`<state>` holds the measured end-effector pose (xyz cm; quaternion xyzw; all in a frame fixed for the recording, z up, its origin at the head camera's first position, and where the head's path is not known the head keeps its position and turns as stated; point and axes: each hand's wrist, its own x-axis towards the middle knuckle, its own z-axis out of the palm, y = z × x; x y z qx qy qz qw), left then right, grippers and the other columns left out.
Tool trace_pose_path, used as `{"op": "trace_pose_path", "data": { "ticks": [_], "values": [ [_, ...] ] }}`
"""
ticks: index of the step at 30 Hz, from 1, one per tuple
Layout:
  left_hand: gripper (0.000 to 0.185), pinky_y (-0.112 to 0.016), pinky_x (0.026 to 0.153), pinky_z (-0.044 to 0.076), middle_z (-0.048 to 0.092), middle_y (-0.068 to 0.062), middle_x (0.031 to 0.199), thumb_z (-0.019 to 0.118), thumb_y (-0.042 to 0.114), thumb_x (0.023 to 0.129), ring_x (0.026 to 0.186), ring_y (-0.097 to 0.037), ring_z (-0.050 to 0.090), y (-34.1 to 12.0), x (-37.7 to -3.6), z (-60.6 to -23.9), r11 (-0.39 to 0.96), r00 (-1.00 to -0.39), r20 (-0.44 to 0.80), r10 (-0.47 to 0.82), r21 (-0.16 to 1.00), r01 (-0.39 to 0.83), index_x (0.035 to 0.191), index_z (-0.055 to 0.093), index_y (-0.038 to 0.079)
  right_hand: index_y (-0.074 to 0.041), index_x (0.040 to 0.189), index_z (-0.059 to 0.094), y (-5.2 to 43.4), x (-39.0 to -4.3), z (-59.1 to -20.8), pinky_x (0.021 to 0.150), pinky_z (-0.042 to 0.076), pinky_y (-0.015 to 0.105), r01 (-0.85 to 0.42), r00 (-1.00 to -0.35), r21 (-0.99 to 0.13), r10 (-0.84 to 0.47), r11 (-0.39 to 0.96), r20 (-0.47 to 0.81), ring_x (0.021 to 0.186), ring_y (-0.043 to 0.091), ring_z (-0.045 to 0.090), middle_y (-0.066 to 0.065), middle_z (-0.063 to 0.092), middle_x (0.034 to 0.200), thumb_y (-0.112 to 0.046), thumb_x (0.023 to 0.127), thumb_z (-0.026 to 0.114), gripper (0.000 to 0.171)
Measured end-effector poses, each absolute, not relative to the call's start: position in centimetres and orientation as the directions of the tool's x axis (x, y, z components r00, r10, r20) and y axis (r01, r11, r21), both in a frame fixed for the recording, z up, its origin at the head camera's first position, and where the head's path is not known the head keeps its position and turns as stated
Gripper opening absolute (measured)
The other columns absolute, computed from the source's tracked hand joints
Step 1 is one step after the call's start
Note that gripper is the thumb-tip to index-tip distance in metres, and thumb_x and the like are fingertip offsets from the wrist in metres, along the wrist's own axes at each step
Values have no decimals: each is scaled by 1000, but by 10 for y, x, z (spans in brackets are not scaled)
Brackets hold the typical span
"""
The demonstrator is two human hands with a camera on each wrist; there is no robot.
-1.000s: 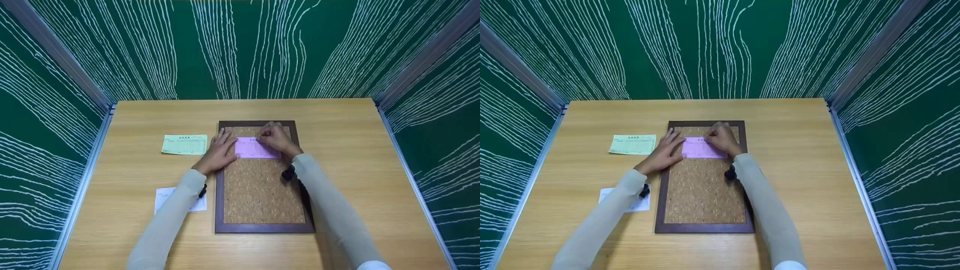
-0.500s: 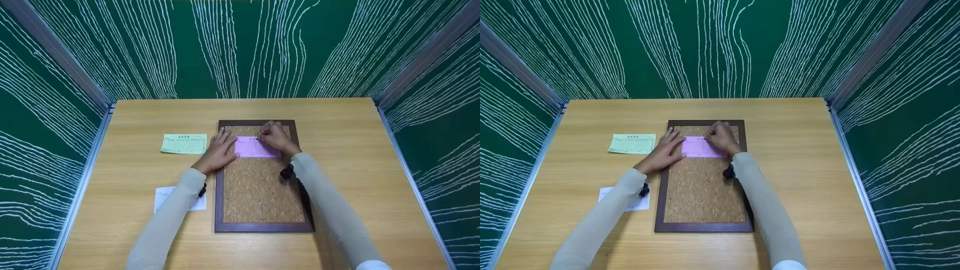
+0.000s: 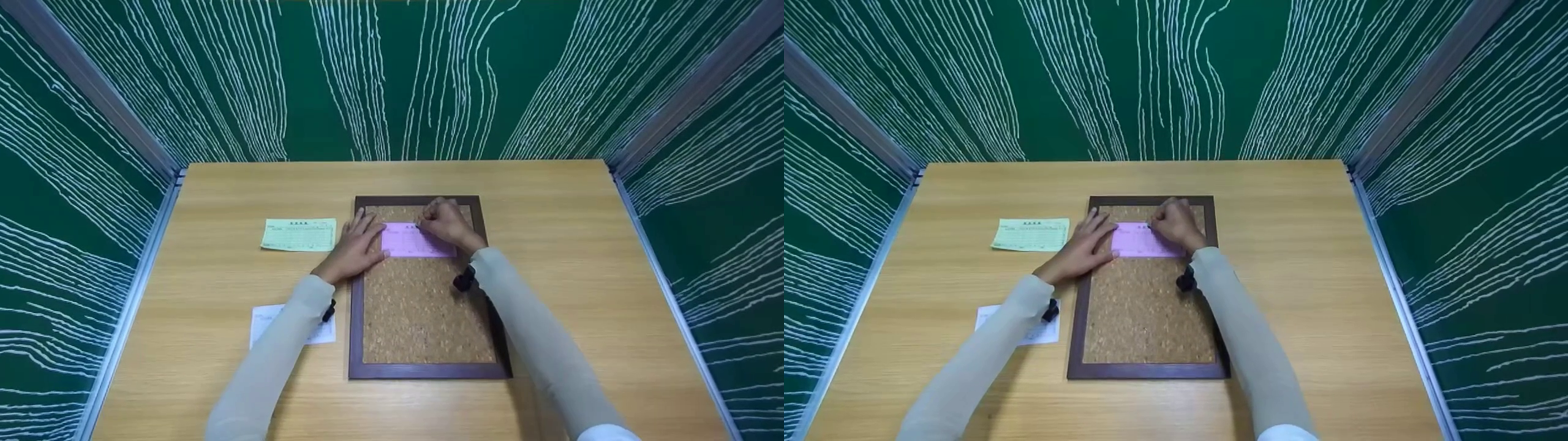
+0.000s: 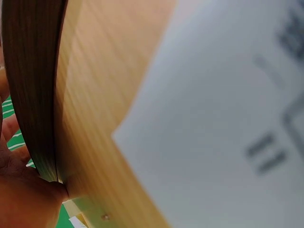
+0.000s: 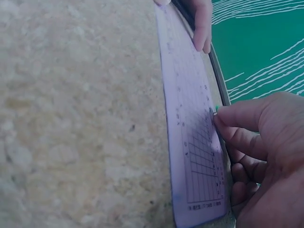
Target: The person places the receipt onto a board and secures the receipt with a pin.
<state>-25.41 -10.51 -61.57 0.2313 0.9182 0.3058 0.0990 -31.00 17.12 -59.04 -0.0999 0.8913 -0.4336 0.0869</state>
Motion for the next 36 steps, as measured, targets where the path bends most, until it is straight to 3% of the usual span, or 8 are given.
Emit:
{"op": "trace_pose_path", "data": {
  "ticks": [5,12,16,20,23,27,36],
  "values": [
    [75,-58,136,-4,13,-12,185,63,51,108,171,-32,-9,-105,-254,-615,710,-873,-49,485,605,360,170,41,16,-9,76,55,171,-311,-590,109,33,46,-102,-966,-789,-249,606,-67,102,25,45,5,54,101,1,99,75,31],
    [76,-57,136,-5,12,-11,185,64,51,108,171,-31,-9,-104,-256,-615,713,-877,-48,478,605,356,171,41,16,-11,74,56,171,-313,-592,97,34,40,-125,-965,-794,-260,595,-43,98,24,47,4,54,93,3,97,75,33],
    [76,-57,136,-4,12,-11,185,63,52,108,171,-31,-9,-104,-256,-616,713,-877,-48,478,605,355,171,40,16,-9,74,63,172,-311,-593,99,37,42,-139,-964,-778,-262,613,-35,101,25,47,5,57,100,-2,98,77,28],
    [76,-58,136,-4,13,-12,185,63,52,108,171,-32,-8,-104,-255,-616,714,-876,-46,480,600,360,171,41,15,-6,84,75,175,-310,-596,101,40,44,-168,-963,-750,-269,640,-14,106,24,49,6,62,106,-7,98,78,15],
    [75,-59,136,-3,14,-12,184,64,51,108,171,-32,-8,-104,-255,-616,715,-877,-45,479,600,360,170,42,16,-6,93,82,177,-312,-597,96,43,43,-245,-947,-717,-320,653,32,102,25,53,7,66,105,-8,99,78,8],
    [74,-60,136,-3,15,-11,184,63,51,108,171,-31,-9,-103,-255,-617,720,-879,-53,474,597,353,170,43,17,-7,103,84,180,-312,-594,90,48,42,-321,-915,-673,-400,666,41,103,26,55,8,67,108,-10,103,76,9],
    [73,-60,136,-1,15,-10,185,65,51,108,171,-31,-9,-104,-255,-616,722,-881,-52,470,596,350,170,43,18,-12,114,83,187,-314,-588,97,54,42,-366,-867,-639,-498,677,-31,114,24,53,4,63,121,-13,106,75,11]
  ]
}}
